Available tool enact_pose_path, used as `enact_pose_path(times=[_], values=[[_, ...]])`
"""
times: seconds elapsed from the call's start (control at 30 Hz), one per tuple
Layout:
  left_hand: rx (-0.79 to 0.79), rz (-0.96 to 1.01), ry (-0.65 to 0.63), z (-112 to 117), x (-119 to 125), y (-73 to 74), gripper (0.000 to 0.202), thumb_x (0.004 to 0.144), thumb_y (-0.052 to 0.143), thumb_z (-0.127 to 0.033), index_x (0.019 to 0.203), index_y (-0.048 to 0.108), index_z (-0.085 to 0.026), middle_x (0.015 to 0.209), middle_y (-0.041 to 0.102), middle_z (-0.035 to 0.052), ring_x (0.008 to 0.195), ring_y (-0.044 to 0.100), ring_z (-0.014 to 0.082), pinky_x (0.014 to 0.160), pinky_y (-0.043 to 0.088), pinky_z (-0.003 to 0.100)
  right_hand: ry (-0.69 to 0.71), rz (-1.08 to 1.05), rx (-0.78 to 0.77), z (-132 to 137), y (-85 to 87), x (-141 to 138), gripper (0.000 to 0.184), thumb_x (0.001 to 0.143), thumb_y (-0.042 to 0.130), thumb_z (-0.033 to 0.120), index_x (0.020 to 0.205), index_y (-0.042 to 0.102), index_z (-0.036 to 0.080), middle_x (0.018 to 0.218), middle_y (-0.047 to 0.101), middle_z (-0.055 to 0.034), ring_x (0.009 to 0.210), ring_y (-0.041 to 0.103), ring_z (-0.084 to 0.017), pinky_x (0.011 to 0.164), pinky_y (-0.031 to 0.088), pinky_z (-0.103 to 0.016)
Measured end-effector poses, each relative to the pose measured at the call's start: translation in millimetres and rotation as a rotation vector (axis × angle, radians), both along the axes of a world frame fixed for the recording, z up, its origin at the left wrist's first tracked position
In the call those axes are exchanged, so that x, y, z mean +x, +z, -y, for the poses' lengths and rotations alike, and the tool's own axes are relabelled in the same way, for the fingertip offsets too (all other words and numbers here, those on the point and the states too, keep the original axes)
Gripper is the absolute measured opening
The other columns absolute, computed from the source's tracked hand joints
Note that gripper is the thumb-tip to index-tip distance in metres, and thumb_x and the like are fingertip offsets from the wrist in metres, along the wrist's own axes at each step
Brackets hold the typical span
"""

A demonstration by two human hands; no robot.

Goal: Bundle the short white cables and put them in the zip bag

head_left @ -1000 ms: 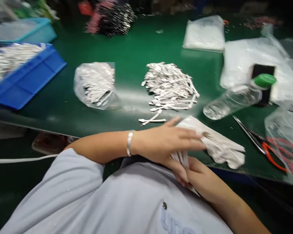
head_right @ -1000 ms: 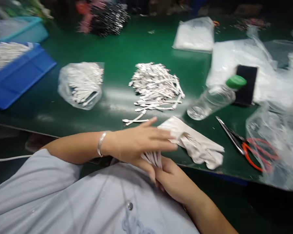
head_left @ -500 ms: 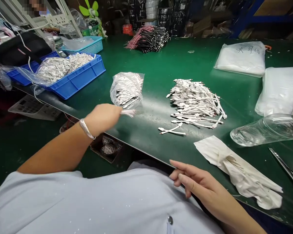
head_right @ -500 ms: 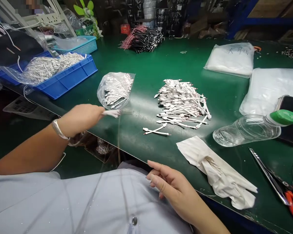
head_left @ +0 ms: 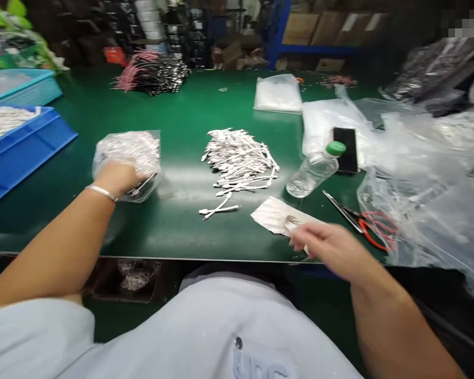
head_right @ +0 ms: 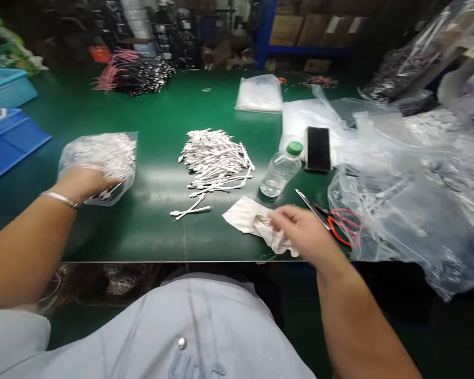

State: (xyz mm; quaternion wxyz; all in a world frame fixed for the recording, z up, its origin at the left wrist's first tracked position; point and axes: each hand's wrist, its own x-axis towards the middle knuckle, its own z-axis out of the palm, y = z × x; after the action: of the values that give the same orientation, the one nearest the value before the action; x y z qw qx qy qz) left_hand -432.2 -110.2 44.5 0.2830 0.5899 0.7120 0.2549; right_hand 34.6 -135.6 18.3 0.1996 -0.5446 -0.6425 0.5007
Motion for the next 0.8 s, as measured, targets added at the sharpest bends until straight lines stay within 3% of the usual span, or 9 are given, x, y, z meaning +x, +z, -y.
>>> enact_pose_path(times=[0.07,0.13,0.2,0.27,0.4,0.5,0.63,0.73,0.8], values=[[0.008,-0.304,0.094,0,1,-2.4,0.050,0.062,0.068,-0.058,0.060,0.032,-0.022,0.053,0.045,0.0026,0.116,0.036,0.0383,0.093,0.020,0.037,-0.380,0.039,0.214,-43,0.6,27,0.031,0.081,0.062,0.049,0.081,0.066,0.018,0.074,0.065,-0.0048,0.064,0.056,-0.014,0.057,0.042,-0.027],[0.025,-0.487,0.096,7,11,-4.5,0.047,0.066,0.063,-0.061,0.062,0.036,-0.022,0.056,0.049,0.0041,0.106,0.045,0.0398,0.085,0.026,0.037,-0.626,0.130,0.388,-92,1.8,48,0.034,0.084,0.057,0.046,0.095,0.065,0.015,0.088,0.066,-0.0097,0.073,0.057,-0.015,0.065,0.044,-0.030],[0.055,-0.598,0.034,18,28,-6.4,0.040,0.073,0.055,-0.060,0.068,0.044,-0.023,0.065,0.056,0.0057,0.098,0.051,0.0386,0.080,0.030,0.036,-0.702,0.316,0.501,-141,3.6,60,0.043,0.082,0.060,0.041,0.111,0.060,0.010,0.107,0.064,-0.0155,0.092,0.058,-0.019,0.082,0.043,-0.033],[0.076,-0.753,-0.045,31,45,-8.1,0.036,0.085,0.041,-0.055,0.082,0.053,-0.021,0.082,0.063,0.0101,0.095,0.053,0.0370,0.080,0.035,0.038,-0.687,0.458,0.501,-183,4.7,63,0.060,0.078,0.065,0.042,0.125,0.051,0.008,0.125,0.055,-0.0192,0.115,0.050,-0.025,0.097,0.035,-0.038],[0.104,-0.964,-0.081,57,62,-6.3,0.057,0.094,0.029,-0.044,0.117,0.054,0.001,0.119,0.057,0.0265,0.115,0.050,0.0368,0.098,0.037,0.043,-0.793,0.535,0.359,-239,-0.5,60,0.077,0.067,0.076,0.033,0.131,0.042,0.007,0.133,0.047,-0.0269,0.124,0.042,-0.034,0.100,0.032,-0.050],[0.165,-0.915,0.024,70,70,3.1,0.062,0.094,0.033,-0.046,0.129,0.050,0.002,0.133,0.052,0.0249,0.129,0.044,0.0340,0.107,0.034,0.043,-0.867,0.576,0.293,-258,-10.0,58,0.079,0.065,0.077,0.033,0.132,0.038,0.013,0.138,0.041,-0.0256,0.127,0.038,-0.035,0.101,0.031,-0.052],[0.265,-0.700,0.047,68,100,19.7,0.052,0.093,0.040,-0.047,0.129,0.055,-0.012,0.133,0.058,0.0123,0.128,0.049,0.0267,0.106,0.039,0.039,-0.891,0.542,0.376,-264,-20.7,57,0.079,0.063,0.076,0.028,0.131,0.037,0.015,0.137,0.041,-0.0230,0.130,0.035,-0.035,0.102,0.031,-0.051],[0.240,-0.414,-0.185,55,135,26.1,0.044,0.091,0.048,-0.046,0.124,0.059,-0.019,0.128,0.062,0.0072,0.118,0.057,0.0226,0.097,0.047,0.033,-0.959,0.503,0.419,-263,-19.9,61,0.078,0.062,0.076,0.027,0.129,0.037,0.015,0.133,0.043,-0.0221,0.129,0.036,-0.037,0.101,0.033,-0.051],[0.214,-0.210,-0.429,43,158,25.2,0.040,0.090,0.050,-0.045,0.118,0.063,-0.020,0.120,0.066,0.0066,0.110,0.061,0.0207,0.096,0.048,0.032,-0.958,0.429,0.488,-260,-11.1,68,0.071,0.072,0.067,0.029,0.131,0.030,0.013,0.133,0.041,-0.0235,0.127,0.038,-0.035,0.101,0.033,-0.051]])
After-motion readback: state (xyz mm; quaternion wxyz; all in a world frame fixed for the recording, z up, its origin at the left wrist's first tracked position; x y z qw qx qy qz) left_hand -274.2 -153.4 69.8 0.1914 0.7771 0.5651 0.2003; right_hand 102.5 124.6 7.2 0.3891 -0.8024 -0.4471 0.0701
